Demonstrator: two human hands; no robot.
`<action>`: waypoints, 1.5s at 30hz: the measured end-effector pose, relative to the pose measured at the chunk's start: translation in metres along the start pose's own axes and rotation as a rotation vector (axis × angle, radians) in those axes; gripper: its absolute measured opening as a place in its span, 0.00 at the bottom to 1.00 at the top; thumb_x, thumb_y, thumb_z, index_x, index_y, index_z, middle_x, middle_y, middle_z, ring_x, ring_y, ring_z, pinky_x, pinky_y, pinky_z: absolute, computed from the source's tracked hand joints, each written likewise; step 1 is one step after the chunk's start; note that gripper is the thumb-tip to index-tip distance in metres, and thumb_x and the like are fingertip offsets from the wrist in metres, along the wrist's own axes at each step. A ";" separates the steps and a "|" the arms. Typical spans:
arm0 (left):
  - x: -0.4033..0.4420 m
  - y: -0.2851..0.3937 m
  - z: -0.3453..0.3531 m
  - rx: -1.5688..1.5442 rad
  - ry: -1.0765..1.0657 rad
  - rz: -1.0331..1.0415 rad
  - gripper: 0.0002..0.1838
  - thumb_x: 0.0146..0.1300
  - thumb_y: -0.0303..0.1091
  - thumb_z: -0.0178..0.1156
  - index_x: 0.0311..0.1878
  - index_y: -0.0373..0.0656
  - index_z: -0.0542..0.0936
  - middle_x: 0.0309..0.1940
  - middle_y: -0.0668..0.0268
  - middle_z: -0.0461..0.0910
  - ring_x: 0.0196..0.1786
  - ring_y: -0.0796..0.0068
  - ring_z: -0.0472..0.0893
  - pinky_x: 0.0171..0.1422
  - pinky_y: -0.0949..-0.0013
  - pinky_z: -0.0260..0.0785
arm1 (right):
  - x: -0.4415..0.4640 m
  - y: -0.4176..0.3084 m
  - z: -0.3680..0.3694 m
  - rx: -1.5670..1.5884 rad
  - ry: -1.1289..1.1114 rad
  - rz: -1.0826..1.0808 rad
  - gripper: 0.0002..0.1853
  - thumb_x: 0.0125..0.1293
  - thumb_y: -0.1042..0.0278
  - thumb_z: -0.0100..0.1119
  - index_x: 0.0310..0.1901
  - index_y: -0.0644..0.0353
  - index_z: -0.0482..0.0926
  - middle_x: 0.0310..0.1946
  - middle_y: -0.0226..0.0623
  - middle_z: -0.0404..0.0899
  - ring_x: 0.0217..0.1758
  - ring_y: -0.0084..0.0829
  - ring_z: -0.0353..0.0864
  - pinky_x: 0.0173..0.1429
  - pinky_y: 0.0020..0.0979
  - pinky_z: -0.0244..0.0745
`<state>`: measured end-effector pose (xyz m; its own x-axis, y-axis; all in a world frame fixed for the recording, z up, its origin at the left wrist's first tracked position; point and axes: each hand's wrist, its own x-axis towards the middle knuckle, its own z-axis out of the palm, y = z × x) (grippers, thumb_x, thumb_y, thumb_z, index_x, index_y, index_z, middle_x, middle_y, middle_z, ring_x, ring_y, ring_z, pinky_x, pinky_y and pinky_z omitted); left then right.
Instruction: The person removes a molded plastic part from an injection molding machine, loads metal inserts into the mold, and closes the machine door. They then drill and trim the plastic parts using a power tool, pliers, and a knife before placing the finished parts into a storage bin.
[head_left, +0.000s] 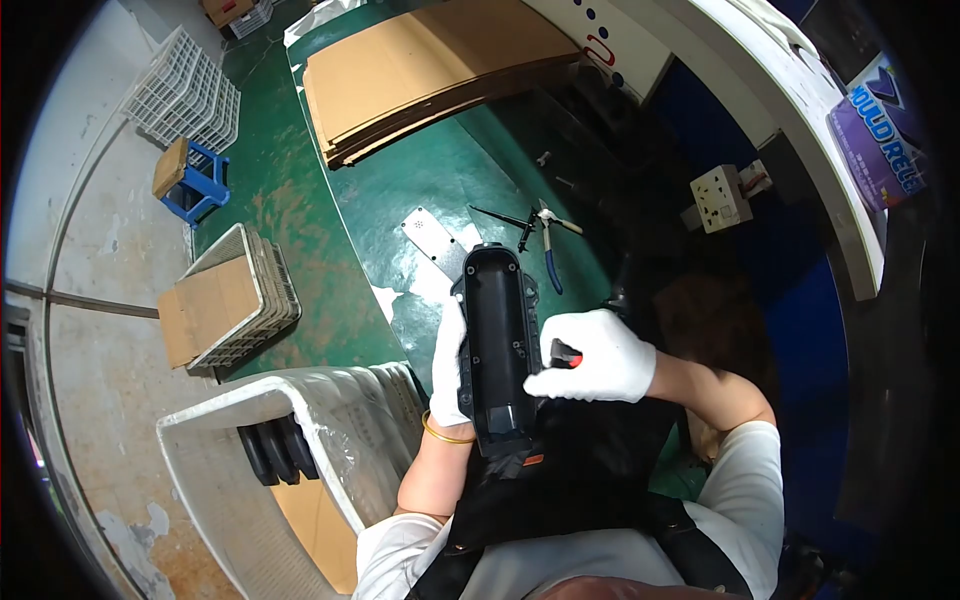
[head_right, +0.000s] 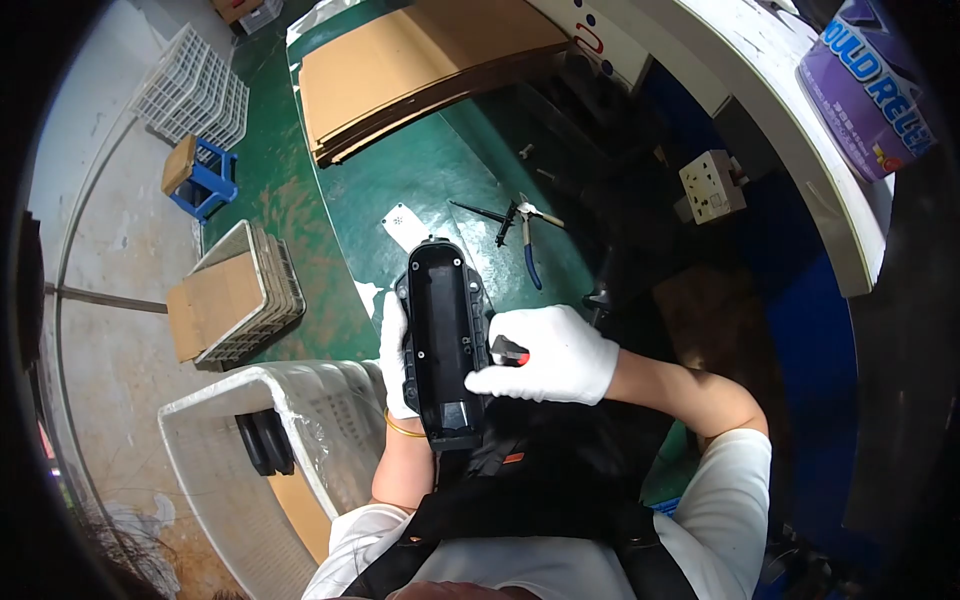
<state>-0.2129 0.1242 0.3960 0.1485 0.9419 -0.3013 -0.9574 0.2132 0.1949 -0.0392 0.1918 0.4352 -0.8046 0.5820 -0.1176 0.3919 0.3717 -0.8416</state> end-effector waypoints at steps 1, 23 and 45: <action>-0.001 -0.001 0.000 0.005 0.036 0.056 0.27 0.71 0.55 0.47 0.63 0.45 0.71 0.52 0.59 0.79 0.45 0.65 0.83 0.48 0.63 0.80 | 0.005 0.000 0.002 0.110 -0.014 0.054 0.21 0.54 0.52 0.71 0.28 0.62 0.75 0.21 0.33 0.76 0.24 0.27 0.78 0.29 0.29 0.72; -0.011 0.029 -0.016 -0.052 -0.023 0.020 0.34 0.68 0.61 0.47 0.59 0.36 0.71 0.44 0.54 0.79 0.38 0.63 0.83 0.38 0.63 0.80 | 0.053 -0.002 0.002 -0.451 0.242 -0.279 0.32 0.46 0.36 0.69 0.35 0.60 0.75 0.26 0.37 0.70 0.24 0.38 0.73 0.29 0.33 0.71; -0.008 0.017 -0.014 -0.009 -0.022 0.092 0.25 0.73 0.53 0.46 0.59 0.45 0.74 0.48 0.63 0.80 0.43 0.72 0.83 0.46 0.68 0.80 | 0.021 -0.019 0.003 -0.609 -0.061 -0.178 0.40 0.41 0.24 0.63 0.34 0.62 0.74 0.29 0.38 0.71 0.32 0.37 0.76 0.31 0.35 0.74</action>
<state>-0.2340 0.1169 0.3885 0.0646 0.9629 -0.2622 -0.9695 0.1228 0.2121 -0.0646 0.1952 0.4468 -0.8978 0.4378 -0.0487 0.4188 0.8142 -0.4022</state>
